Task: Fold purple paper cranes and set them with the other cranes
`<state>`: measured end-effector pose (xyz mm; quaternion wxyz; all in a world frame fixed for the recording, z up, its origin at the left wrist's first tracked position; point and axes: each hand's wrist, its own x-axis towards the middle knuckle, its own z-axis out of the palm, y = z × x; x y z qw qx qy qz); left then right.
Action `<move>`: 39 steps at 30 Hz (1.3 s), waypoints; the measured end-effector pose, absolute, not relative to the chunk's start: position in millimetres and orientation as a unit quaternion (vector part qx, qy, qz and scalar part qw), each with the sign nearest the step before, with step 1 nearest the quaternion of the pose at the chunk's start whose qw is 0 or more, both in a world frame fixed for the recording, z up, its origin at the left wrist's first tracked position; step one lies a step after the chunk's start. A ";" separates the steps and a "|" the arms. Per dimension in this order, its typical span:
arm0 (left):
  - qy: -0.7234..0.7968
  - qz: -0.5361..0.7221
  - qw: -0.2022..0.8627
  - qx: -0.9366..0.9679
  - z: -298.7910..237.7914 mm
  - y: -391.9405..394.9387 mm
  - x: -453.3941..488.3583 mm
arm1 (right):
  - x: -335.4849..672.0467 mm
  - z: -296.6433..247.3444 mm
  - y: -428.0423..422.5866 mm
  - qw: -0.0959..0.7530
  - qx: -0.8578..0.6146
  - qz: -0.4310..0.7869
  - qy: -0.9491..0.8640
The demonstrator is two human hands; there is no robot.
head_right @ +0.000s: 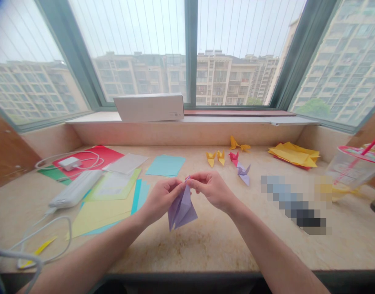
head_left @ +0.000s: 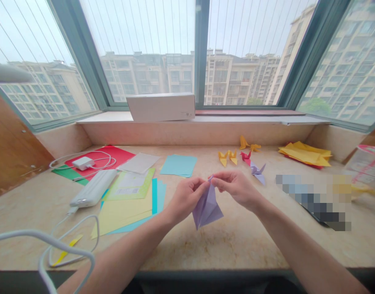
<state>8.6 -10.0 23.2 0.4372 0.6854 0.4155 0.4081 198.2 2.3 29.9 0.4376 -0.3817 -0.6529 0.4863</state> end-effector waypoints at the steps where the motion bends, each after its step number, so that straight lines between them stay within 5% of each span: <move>1: 0.421 0.412 0.430 0.684 22.1 -9.7 8.9 | 197.7 29.2 2.5 0.439 -0.386 0.479 -0.655; 8: 0.421 0.448 0.417 0.670 21.2 -12.6 10.8 | 195.8 25.8 4.2 0.463 -0.398 0.447 -0.654; 15: 0.383 0.487 0.609 0.495 24.1 -2.2 4.9 | 202.4 23.1 12.8 0.544 -0.414 0.405 -0.608; 20: 0.324 0.395 0.719 0.472 20.7 -5.3 7.9 | 201.3 22.1 16.3 0.589 -0.390 0.391 -0.590; 28: 0.349 0.426 0.594 0.586 16.6 -9.5 15.9 | 194.8 13.6 19.4 0.625 -0.394 0.366 -0.565; 39: 0.336 0.398 0.623 0.584 13.1 -8.6 14.8 | 193.8 20.7 15.1 0.642 -0.401 0.359 -0.545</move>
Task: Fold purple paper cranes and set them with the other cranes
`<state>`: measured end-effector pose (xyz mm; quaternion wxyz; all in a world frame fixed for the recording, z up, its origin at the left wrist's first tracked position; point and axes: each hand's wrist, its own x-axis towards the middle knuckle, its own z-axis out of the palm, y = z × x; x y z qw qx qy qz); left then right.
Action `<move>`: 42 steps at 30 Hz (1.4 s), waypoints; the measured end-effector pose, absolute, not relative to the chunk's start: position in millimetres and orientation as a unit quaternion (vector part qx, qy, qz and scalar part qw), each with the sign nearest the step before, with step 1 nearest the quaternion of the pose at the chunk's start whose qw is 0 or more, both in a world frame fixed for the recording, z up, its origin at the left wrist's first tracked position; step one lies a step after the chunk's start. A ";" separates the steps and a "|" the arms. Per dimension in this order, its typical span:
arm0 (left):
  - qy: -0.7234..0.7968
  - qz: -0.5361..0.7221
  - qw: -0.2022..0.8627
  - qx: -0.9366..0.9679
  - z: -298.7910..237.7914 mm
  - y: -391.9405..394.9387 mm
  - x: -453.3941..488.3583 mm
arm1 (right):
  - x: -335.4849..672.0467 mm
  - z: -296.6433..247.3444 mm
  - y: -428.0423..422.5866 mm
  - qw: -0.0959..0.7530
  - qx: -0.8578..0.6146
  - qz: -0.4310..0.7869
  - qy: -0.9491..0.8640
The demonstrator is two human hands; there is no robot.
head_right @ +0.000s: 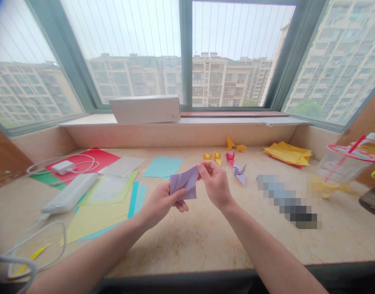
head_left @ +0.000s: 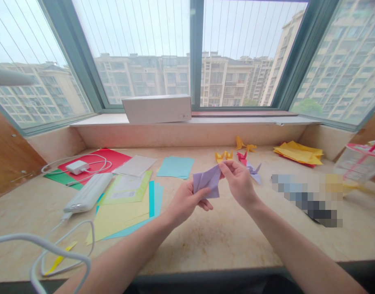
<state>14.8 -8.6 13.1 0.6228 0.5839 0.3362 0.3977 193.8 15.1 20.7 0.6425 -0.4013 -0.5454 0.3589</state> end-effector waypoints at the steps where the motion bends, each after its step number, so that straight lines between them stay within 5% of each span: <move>1: 0.337 0.395 0.623 0.586 12.0 -6.8 14.0 | 194.7 21.4 14.9 0.638 -0.406 0.369 -0.540; 14: 0.328 0.399 0.626 0.585 7.9 -1.9 11.6 | 200.0 28.1 11.1 0.519 -0.341 0.469 -0.627; 42: 0.359 0.391 0.578 0.620 23.3 -6.6 8.2 | 191.4 22.8 12.4 0.554 -0.352 0.486 -0.577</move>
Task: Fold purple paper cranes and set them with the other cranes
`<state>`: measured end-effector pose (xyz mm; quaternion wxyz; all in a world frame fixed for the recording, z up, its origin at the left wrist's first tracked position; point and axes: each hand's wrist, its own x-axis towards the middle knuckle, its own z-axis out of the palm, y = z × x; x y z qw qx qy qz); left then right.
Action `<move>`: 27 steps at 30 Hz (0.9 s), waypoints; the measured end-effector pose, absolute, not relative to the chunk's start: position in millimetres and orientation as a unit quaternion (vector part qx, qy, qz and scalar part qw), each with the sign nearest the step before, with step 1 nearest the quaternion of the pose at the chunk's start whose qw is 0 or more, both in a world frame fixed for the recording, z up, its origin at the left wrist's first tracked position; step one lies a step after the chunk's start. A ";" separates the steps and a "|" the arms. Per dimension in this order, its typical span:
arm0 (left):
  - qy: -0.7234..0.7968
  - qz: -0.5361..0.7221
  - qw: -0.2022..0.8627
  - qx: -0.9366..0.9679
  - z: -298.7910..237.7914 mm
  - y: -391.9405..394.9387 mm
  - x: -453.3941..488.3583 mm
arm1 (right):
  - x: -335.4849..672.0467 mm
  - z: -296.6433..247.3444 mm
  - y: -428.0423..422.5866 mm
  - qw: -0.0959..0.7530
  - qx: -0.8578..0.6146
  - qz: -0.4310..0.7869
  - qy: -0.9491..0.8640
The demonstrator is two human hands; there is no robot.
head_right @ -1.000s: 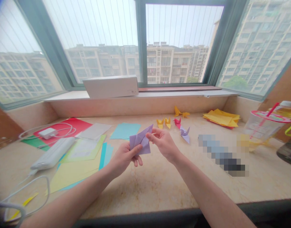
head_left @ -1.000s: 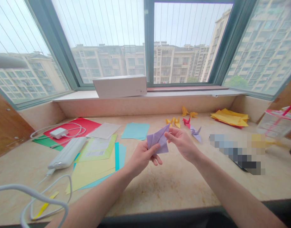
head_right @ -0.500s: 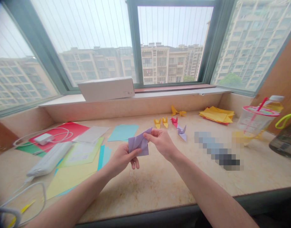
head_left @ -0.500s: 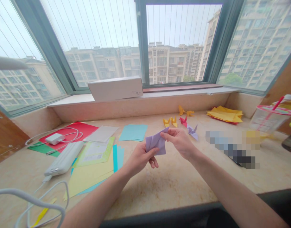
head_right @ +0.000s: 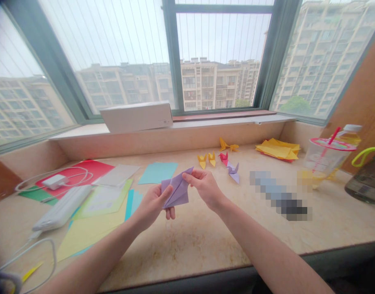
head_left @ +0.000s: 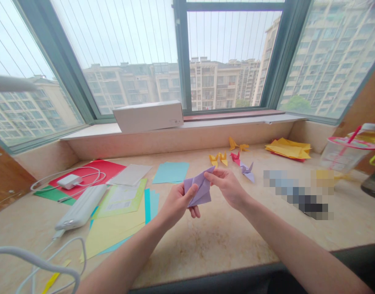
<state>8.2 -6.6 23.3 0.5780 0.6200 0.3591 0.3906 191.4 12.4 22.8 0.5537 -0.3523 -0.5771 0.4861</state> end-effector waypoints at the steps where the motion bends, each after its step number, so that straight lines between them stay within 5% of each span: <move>1: 0.366 0.390 0.571 0.622 23.7 -7.2 8.4 | 190.3 22.6 11.8 0.552 -0.351 0.488 -0.578; 18: 0.384 0.350 0.538 0.664 22.4 5.6 -2.0 | 194.3 16.6 18.7 0.578 -0.359 0.467 -0.564; 27: 0.391 0.327 0.554 0.658 24.6 11.2 -10.0 | 223.8 33.0 20.8 0.508 -0.338 0.518 -0.599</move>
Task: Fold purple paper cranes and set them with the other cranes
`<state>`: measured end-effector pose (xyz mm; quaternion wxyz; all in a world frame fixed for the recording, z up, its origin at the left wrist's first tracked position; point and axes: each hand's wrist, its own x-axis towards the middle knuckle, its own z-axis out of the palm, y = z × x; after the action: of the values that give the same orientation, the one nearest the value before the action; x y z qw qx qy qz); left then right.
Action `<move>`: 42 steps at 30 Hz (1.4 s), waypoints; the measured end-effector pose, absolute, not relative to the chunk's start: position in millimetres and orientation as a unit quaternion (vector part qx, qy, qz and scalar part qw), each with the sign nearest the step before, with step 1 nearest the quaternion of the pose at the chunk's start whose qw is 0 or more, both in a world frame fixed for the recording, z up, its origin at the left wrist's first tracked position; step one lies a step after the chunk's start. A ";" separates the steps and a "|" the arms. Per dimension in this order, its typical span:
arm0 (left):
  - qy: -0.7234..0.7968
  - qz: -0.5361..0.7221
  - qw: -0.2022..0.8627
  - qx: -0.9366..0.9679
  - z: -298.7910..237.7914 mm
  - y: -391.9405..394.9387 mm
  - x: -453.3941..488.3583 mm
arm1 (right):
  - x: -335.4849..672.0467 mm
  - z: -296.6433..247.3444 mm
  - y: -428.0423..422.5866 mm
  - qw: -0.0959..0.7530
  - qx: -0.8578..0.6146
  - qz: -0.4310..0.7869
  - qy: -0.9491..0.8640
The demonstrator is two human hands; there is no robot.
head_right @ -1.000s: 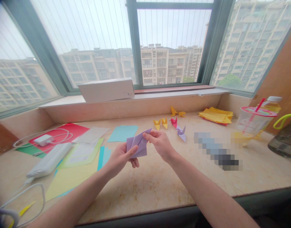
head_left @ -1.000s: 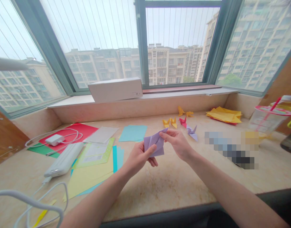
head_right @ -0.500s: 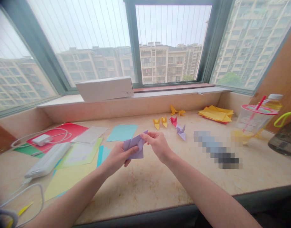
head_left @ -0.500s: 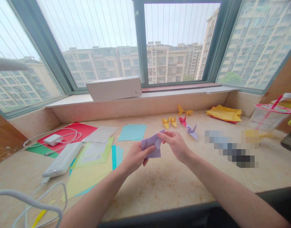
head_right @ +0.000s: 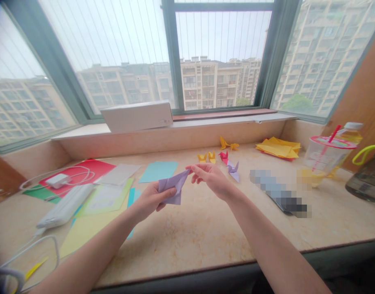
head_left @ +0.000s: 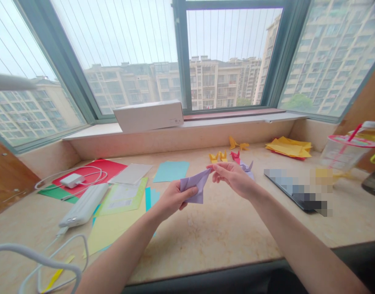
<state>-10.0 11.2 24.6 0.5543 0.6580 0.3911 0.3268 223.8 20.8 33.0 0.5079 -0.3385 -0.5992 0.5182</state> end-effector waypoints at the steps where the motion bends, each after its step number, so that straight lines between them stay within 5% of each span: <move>1: 0.384 0.326 0.561 0.657 24.7 11.6 -10.7 | 226.5 33.8 21.1 0.495 -0.337 0.517 -0.612; 21: 0.393 0.296 0.548 0.677 19.9 15.8 -12.7 | 219.3 34.9 19.0 0.504 -0.399 0.443 -0.625; 35: 0.452 0.251 0.447 0.730 19.2 19.5 -13.1 | 230.3 31.3 22.9 0.352 -0.469 0.405 -0.701; 42: 0.451 0.244 0.452 0.730 20.7 18.2 -13.2 | 233.6 29.5 26.6 0.352 -0.455 0.405 -0.711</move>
<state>-13.2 18.2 20.7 0.4521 0.7297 0.4513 0.2439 233.6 26.6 29.5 0.3521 -0.4548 -0.7110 0.4045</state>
